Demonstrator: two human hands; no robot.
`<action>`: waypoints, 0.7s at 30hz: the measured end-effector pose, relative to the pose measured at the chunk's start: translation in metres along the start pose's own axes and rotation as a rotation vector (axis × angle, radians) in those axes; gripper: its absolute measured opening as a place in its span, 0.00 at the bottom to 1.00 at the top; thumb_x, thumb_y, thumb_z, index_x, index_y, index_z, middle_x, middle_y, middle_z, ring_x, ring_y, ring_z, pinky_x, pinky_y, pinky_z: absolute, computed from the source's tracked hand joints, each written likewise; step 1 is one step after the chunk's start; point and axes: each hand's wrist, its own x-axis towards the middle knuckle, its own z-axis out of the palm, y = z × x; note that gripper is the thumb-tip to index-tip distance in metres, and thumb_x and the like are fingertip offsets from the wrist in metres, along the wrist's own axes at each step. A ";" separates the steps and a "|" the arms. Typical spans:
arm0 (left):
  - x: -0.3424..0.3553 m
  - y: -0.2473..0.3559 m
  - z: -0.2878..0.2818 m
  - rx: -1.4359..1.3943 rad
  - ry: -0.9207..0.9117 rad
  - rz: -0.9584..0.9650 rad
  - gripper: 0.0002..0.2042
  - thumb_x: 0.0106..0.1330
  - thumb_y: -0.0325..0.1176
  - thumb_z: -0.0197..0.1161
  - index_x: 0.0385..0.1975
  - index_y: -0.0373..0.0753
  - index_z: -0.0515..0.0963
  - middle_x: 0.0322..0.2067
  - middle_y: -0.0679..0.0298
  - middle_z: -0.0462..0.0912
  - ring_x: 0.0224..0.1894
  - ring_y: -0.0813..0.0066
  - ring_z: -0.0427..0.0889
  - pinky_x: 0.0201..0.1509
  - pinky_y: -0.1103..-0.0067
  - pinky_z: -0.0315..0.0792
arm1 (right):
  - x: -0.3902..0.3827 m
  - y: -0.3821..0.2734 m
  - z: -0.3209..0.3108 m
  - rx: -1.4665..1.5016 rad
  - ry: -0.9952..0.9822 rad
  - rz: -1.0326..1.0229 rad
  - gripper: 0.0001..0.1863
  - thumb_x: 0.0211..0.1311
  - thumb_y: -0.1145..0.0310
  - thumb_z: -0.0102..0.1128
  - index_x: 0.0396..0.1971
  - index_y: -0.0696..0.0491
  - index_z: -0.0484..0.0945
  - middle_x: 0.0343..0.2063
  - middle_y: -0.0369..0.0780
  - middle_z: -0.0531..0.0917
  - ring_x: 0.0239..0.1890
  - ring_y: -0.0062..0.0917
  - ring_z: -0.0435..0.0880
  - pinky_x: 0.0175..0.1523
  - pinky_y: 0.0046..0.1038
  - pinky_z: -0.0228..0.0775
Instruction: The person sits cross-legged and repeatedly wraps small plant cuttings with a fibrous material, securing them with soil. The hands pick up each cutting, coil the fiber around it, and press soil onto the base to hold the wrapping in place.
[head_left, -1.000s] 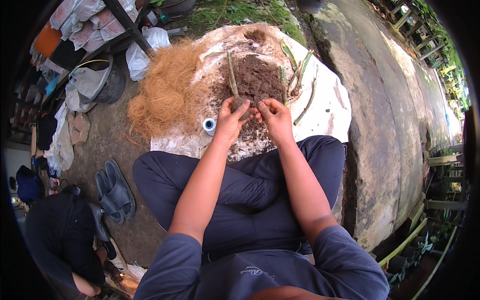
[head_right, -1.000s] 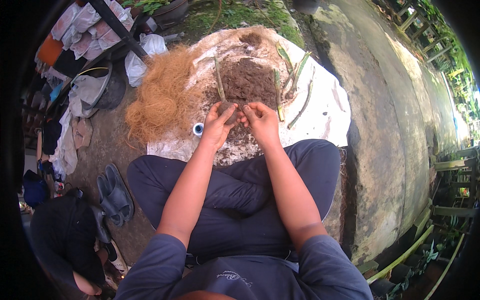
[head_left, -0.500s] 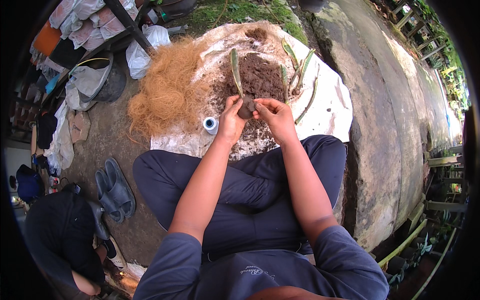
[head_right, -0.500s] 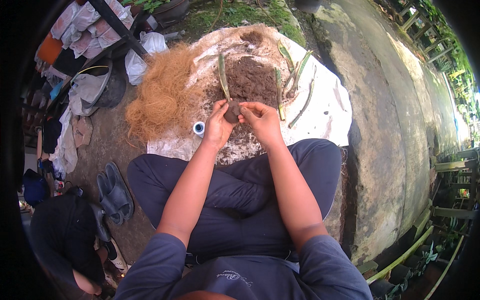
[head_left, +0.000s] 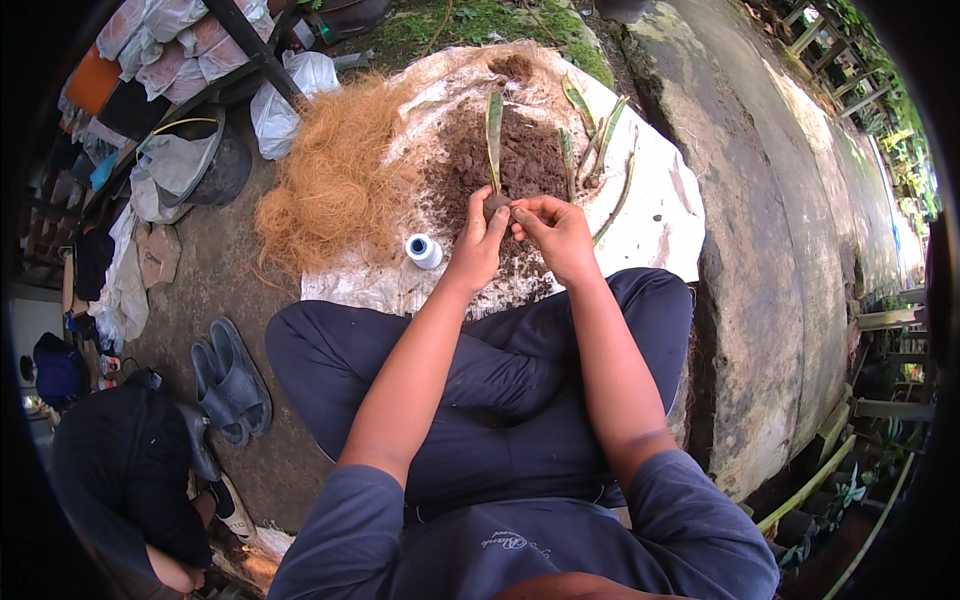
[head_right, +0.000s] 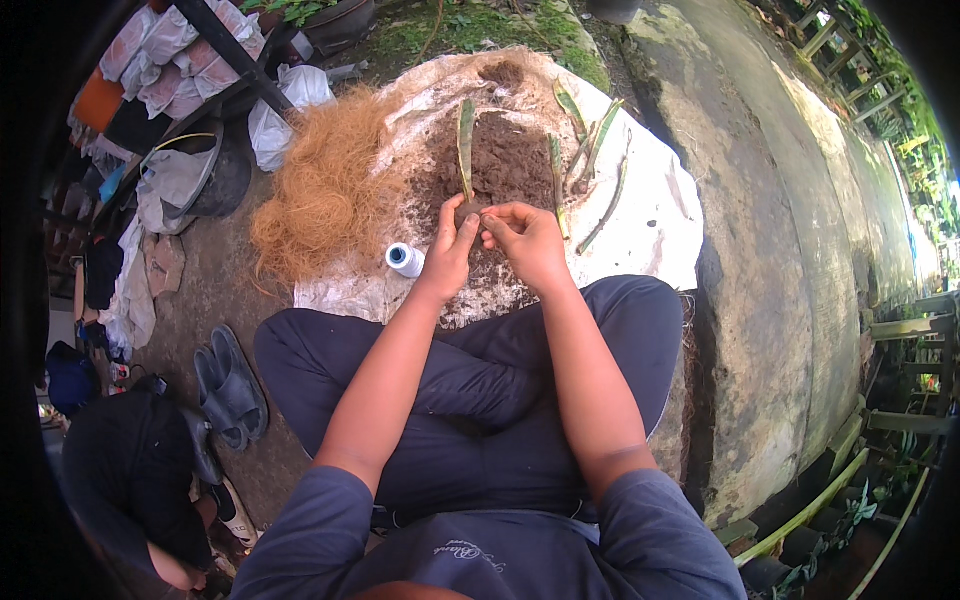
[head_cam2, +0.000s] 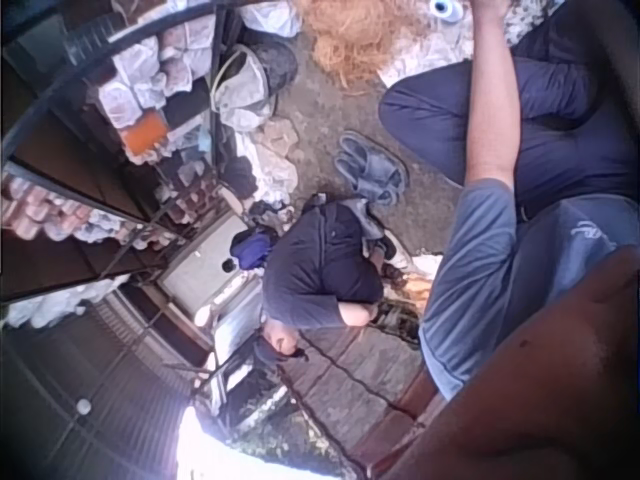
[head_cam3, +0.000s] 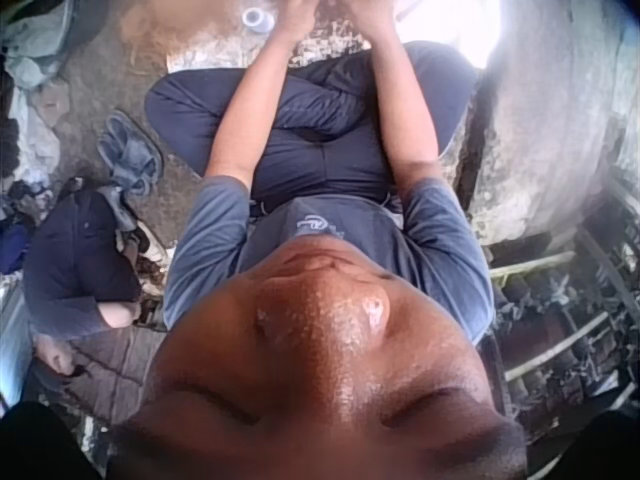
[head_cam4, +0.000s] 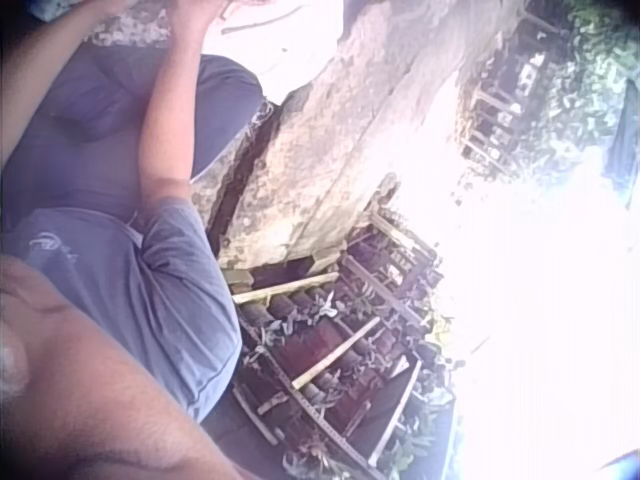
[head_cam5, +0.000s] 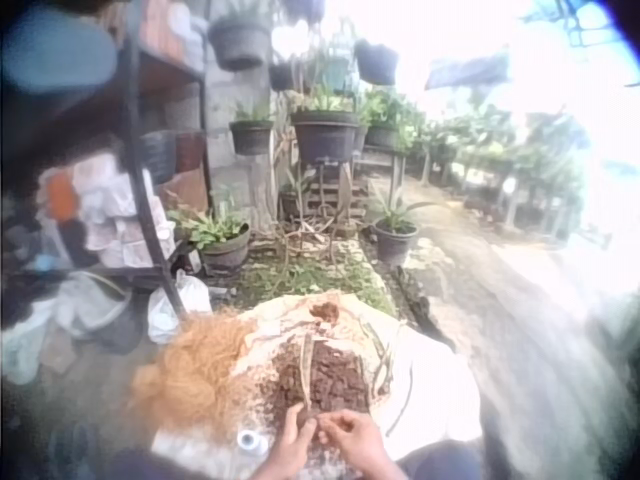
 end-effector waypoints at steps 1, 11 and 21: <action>0.000 -0.001 0.001 -0.044 0.009 -0.022 0.23 0.83 0.42 0.49 0.70 0.39 0.57 0.53 0.58 0.79 0.53 0.71 0.78 0.58 0.74 0.73 | 0.000 0.002 0.000 0.073 -0.010 0.001 0.08 0.72 0.76 0.63 0.46 0.64 0.82 0.32 0.38 0.86 0.32 0.16 0.83 0.38 0.19 0.78; 0.006 0.014 -0.012 -0.654 0.115 -0.131 0.23 0.81 0.42 0.52 0.69 0.40 0.62 0.50 0.57 0.78 0.46 0.67 0.82 0.47 0.72 0.76 | 0.010 0.006 -0.019 0.349 0.159 0.025 0.10 0.77 0.75 0.56 0.50 0.64 0.81 0.34 0.38 0.85 0.33 0.17 0.82 0.41 0.18 0.77; 0.005 0.020 -0.013 -0.678 0.056 -0.140 0.19 0.77 0.33 0.57 0.64 0.37 0.66 0.50 0.54 0.78 0.41 0.65 0.83 0.41 0.73 0.77 | 0.012 0.036 -0.022 -0.525 0.289 -0.029 0.15 0.65 0.67 0.68 0.48 0.59 0.86 0.50 0.50 0.88 0.57 0.36 0.85 0.62 0.33 0.73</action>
